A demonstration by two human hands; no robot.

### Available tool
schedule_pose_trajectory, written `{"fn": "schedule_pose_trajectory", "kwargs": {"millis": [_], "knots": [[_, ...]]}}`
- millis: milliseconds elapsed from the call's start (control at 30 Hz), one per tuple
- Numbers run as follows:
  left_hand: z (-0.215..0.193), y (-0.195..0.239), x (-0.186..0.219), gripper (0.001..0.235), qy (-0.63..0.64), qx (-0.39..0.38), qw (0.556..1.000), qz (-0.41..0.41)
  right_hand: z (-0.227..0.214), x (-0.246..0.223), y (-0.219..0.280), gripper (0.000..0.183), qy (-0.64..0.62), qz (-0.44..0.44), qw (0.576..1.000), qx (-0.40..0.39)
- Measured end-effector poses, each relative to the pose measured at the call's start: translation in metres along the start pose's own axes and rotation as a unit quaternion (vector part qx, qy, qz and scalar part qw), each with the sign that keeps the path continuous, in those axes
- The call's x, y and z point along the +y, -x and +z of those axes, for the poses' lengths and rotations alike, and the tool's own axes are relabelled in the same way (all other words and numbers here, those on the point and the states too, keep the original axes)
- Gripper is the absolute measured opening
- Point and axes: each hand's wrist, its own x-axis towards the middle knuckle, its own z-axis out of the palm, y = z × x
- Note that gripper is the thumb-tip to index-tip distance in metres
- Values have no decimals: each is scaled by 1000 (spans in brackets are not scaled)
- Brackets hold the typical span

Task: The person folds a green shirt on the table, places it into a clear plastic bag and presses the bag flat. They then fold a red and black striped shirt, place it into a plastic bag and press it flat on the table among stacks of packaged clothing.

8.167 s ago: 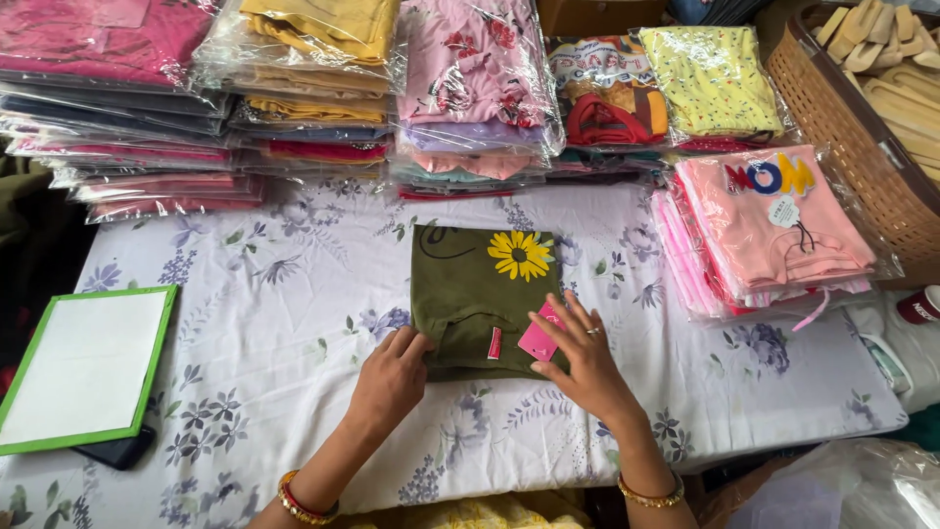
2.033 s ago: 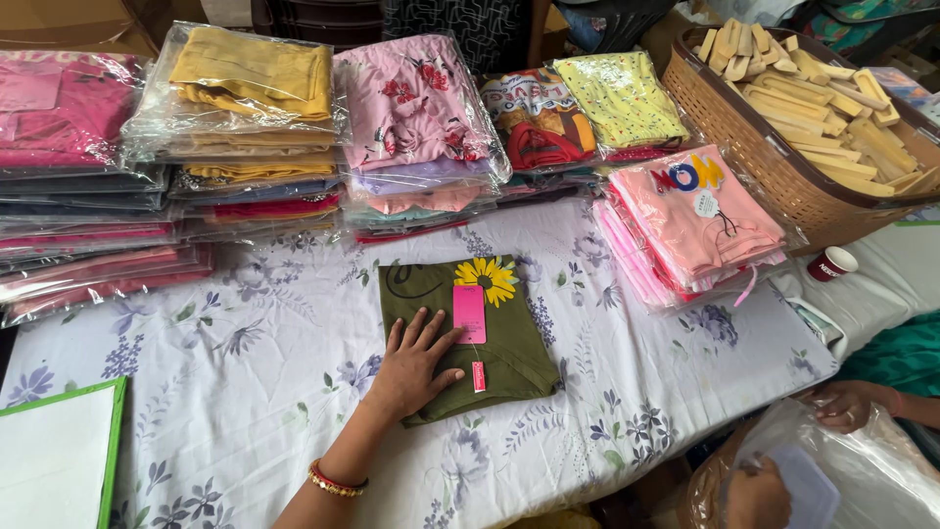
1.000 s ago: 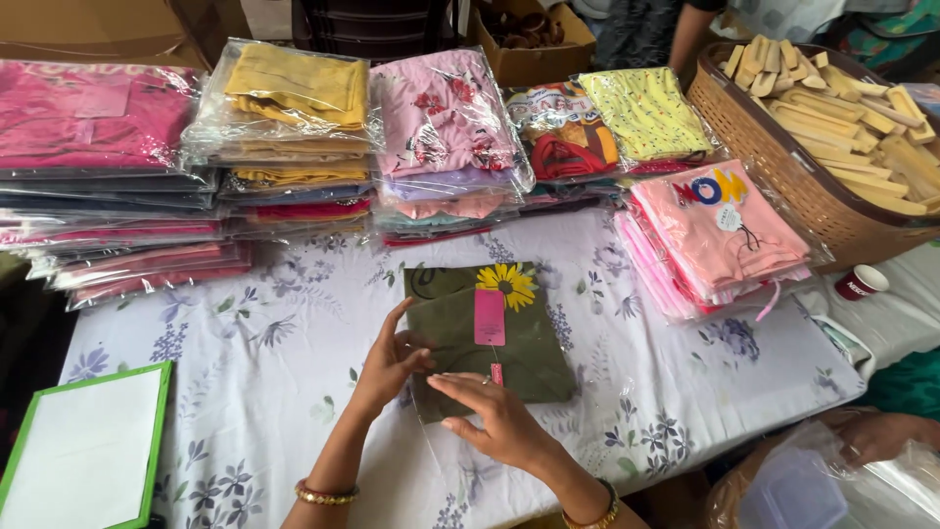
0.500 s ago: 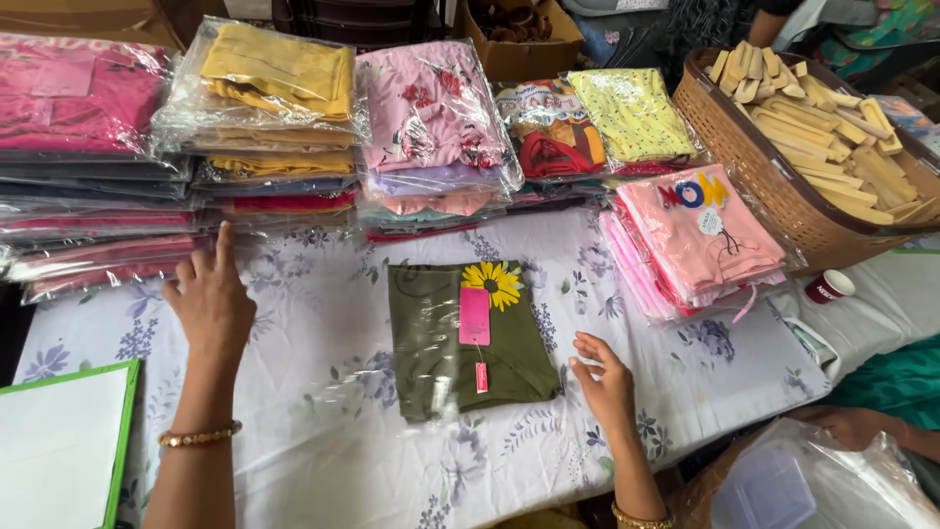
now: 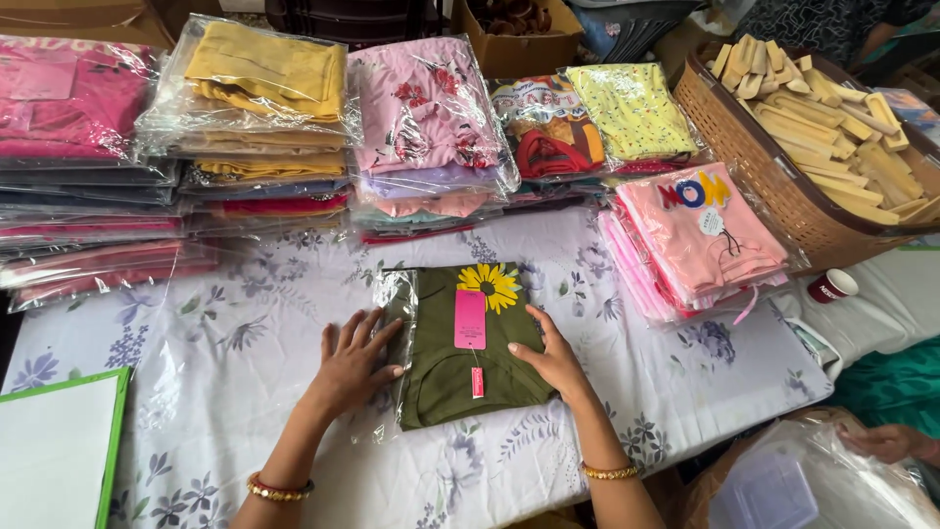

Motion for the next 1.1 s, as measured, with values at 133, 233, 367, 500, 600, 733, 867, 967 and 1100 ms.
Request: {"fn": "schedule_pose_trajectory", "kwargs": {"millis": [133, 233, 367, 500, 600, 733, 867, 967, 1100], "knots": [[-7, 3, 3, 81, 17, 14, 1000, 2, 1, -45, 5, 88, -145, 164, 976, 7], [-6, 5, 4, 79, 27, 27, 999, 6, -2, -35, 6, 91, -98, 71, 992, -17], [-5, 7, 5, 79, 28, 48, 998, 16, -34, -18, 1, 80, -21, -45, 998, -36], [-10, 9, 11, 78, 2, 41, 999, 15, -82, -25, 9, 64, 259, -27, 965, 32], [-13, 9, 14, 76, -2, 26, 1000, 16, -66, -118, 28, 54, 452, 196, 869, 46], [-13, 9, 15, 74, -4, 23, 1000, 20, -14, -56, 39, 58, 435, -81, 891, 104], [-14, 10, 16, 71, -16, 19, 1000, 13, 49, -69, 57, 53, 537, -71, 839, -44], [-13, 9, 18, 69, -20, 10, 1000, 1, 58, -92, 67, 72, 517, -74, 849, -82], [-29, 12, 33, 78, -19, -28, 999, -26, 59, -99, 72, 95, 490, -35, 866, -94]]}}
